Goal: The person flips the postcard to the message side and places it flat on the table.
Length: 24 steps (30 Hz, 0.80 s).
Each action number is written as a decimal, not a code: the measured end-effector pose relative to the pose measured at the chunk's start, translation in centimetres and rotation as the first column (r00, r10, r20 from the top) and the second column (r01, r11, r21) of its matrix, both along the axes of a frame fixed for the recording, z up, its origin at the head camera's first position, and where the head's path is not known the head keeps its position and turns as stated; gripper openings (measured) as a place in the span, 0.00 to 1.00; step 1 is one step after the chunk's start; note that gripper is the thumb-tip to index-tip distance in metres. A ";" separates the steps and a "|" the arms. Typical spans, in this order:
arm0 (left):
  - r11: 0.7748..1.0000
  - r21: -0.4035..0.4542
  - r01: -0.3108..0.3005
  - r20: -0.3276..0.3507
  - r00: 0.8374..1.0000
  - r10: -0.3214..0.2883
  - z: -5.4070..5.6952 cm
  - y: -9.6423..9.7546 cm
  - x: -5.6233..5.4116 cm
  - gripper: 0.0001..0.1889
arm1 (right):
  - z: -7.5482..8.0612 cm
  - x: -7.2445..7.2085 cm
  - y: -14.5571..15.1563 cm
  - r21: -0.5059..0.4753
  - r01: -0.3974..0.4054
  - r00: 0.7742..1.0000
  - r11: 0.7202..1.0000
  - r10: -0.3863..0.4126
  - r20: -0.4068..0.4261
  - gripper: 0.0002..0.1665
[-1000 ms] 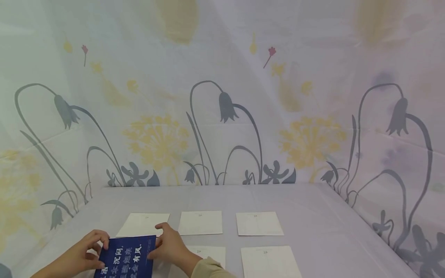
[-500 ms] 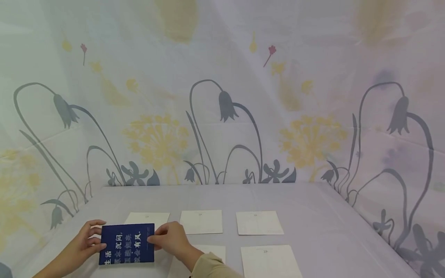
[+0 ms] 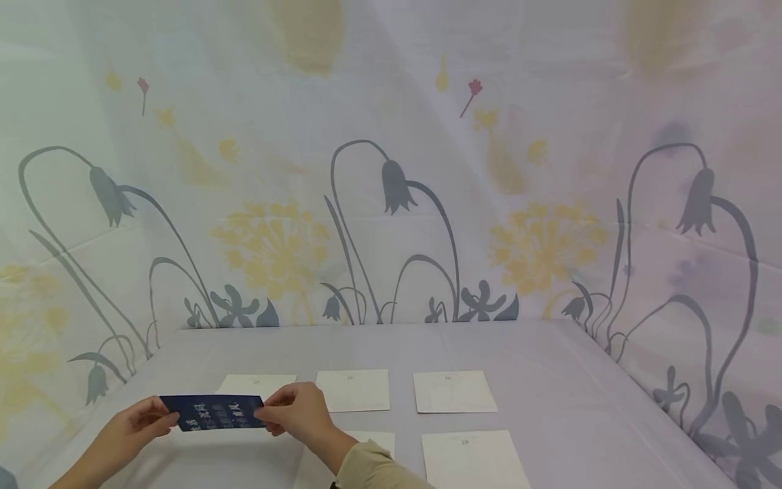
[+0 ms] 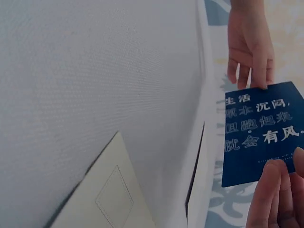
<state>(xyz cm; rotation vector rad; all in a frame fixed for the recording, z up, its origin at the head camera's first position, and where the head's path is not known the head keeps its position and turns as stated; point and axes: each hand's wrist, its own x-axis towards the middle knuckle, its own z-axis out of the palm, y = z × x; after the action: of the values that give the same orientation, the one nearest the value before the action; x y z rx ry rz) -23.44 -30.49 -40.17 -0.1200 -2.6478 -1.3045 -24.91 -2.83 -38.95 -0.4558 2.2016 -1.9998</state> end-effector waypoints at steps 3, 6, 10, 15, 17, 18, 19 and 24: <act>0.999 -0.038 -0.012 -0.028 1.000 0.011 0.1 -0.4 0.0 0.08 | 0.0 0.0 -0.1 -0.032 -0.009 1.000 0.999 0.010 0.016 0.03; 0.998 0.031 0.061 -0.048 0.997 -0.060 -0.1 -1.1 -0.1 0.08 | -0.1 0.0 -0.2 -0.079 -0.021 0.999 0.997 0.023 0.024 0.05; 0.971 0.121 0.206 0.030 0.977 -0.211 -0.1 -2.4 -0.1 0.15 | -0.2 0.1 -0.2 -0.122 -0.034 0.999 0.992 0.037 0.027 0.06; 0.948 0.190 0.256 0.183 0.939 -0.290 0.4 -3.5 0.1 0.22 | -0.2 0.1 0.0 -0.109 -0.037 0.998 0.993 0.041 0.038 0.05; 0.926 0.244 0.289 0.201 0.919 -0.340 0.3 -3.9 0.1 0.19 | -0.4 0.1 0.0 -0.096 -0.034 0.998 0.995 0.039 0.047 0.05; 0.909 0.273 0.314 0.198 0.907 -0.372 0.3 -4.1 0.0 0.18 | -0.4 0.0 0.0 -0.088 -0.032 0.998 0.996 0.037 0.052 0.05; 0.893 0.301 0.335 0.191 0.896 -0.401 0.2 -4.3 0.0 0.17 | -0.4 0.1 0.0 -0.078 -0.030 0.998 0.997 0.034 0.058 0.04; 0.853 0.388 0.351 0.192 0.874 -0.447 0.0 -4.6 -0.1 0.14 | -0.6 0.1 0.0 -0.050 -0.030 0.996 0.998 0.033 0.078 0.03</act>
<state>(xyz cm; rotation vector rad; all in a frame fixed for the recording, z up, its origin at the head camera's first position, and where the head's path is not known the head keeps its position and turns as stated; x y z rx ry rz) -23.49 -35.09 -40.20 -0.5044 -2.6510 -2.0378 -24.80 -2.87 -39.53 -0.4070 2.0905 -2.0233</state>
